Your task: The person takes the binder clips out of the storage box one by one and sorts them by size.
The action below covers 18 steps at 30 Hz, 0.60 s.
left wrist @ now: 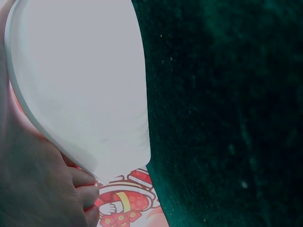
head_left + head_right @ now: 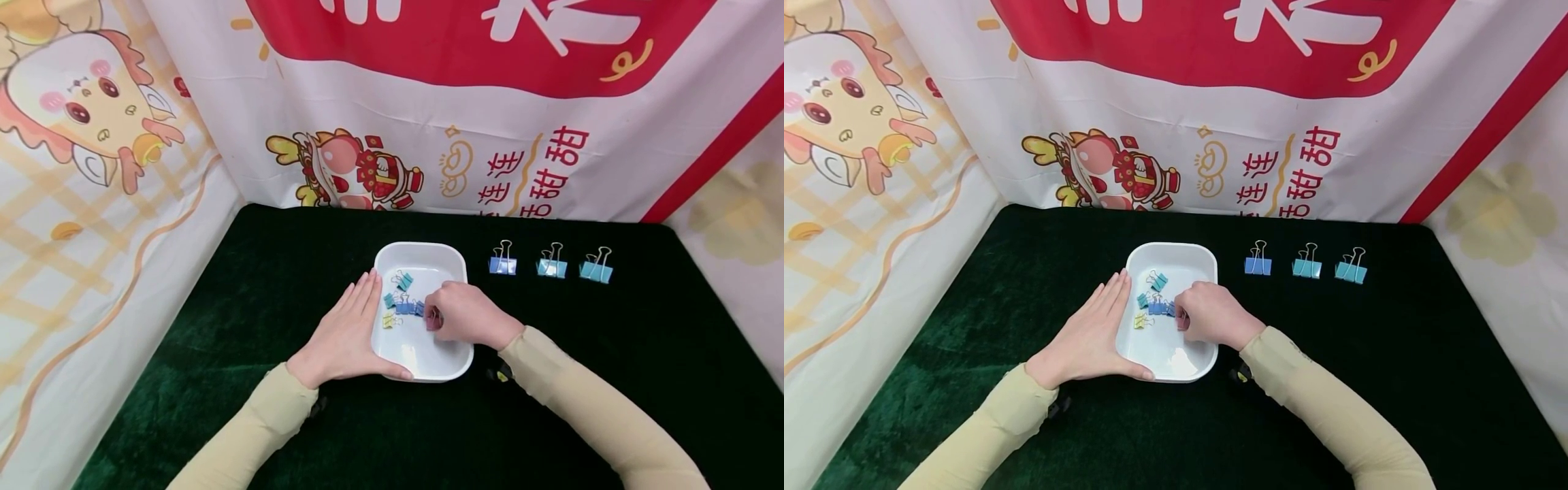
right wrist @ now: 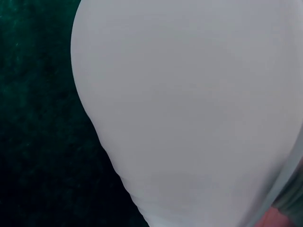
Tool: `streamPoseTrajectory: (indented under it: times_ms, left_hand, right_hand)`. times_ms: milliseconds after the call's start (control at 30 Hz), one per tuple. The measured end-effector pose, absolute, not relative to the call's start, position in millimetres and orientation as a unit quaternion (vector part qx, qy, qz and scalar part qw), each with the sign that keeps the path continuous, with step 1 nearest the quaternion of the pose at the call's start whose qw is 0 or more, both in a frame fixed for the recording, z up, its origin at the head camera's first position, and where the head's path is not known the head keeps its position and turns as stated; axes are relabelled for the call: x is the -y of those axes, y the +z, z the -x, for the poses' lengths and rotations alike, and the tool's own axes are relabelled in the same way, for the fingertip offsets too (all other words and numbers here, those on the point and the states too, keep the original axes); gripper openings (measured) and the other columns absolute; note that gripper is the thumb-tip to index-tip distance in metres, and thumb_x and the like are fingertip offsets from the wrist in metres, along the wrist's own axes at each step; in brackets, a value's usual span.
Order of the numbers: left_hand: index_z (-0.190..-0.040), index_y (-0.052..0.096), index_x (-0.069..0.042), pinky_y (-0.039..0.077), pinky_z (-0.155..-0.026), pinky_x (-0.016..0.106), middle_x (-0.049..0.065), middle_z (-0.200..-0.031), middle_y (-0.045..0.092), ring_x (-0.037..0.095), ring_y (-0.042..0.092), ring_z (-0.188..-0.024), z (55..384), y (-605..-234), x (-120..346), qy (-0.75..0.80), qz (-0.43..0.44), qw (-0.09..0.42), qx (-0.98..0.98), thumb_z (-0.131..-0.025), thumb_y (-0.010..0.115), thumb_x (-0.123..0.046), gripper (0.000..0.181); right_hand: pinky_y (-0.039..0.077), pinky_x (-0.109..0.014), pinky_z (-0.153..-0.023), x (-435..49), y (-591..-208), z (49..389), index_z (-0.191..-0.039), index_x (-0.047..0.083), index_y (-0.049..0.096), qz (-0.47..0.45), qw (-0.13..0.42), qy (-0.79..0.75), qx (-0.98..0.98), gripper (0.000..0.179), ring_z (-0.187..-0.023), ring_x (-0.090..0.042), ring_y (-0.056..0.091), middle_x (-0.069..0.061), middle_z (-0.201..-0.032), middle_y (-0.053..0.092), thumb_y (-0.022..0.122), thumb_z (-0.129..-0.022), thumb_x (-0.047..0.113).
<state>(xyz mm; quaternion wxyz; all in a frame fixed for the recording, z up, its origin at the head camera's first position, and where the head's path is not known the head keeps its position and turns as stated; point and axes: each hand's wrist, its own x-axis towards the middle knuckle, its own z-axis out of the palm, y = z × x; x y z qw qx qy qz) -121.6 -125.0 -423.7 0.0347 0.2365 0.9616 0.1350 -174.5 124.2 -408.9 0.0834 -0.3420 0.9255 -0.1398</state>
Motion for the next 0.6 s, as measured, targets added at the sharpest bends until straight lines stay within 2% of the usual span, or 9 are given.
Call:
streamPoseTrajectory:
  times_ms: [400, 600]
  left_hand:
    - [-0.163, -0.001, -0.007, 0.003, -0.123, 0.038, 0.009, -0.170, -0.007, 0.021, -0.003, -0.154, 119.6, -422.2, 123.1, 0.129, -0.232, 0.042, -0.963, -0.058, 0.050, -0.103, 0.152]
    - [-0.163, 0.000, -0.007, 0.003, -0.123, 0.039, 0.010, -0.170, -0.006, 0.022, -0.003, -0.154, 119.4, -421.6, 122.1, 0.122, -0.231, 0.037, -0.965, -0.057, 0.047, -0.104, 0.152]
  right_hand:
    - [0.052, -0.022, -0.064, -129.2, -410.8, 174.6, -0.088, 0.022, 0.075, 0.343, 0.071, -0.217, -0.911, 0.016, -0.067, -0.003, 0.058, 0.016, -0.077, 0.064, 0.089, -0.079, 0.020]
    - [0.056, -0.022, -0.067, -133.0, -410.9, 176.0, -0.093, 0.018, 0.076, 0.347, 0.082, -0.265, -0.896, 0.017, -0.071, -0.004, 0.063, 0.012, -0.085, 0.069, 0.088, -0.080, 0.018]
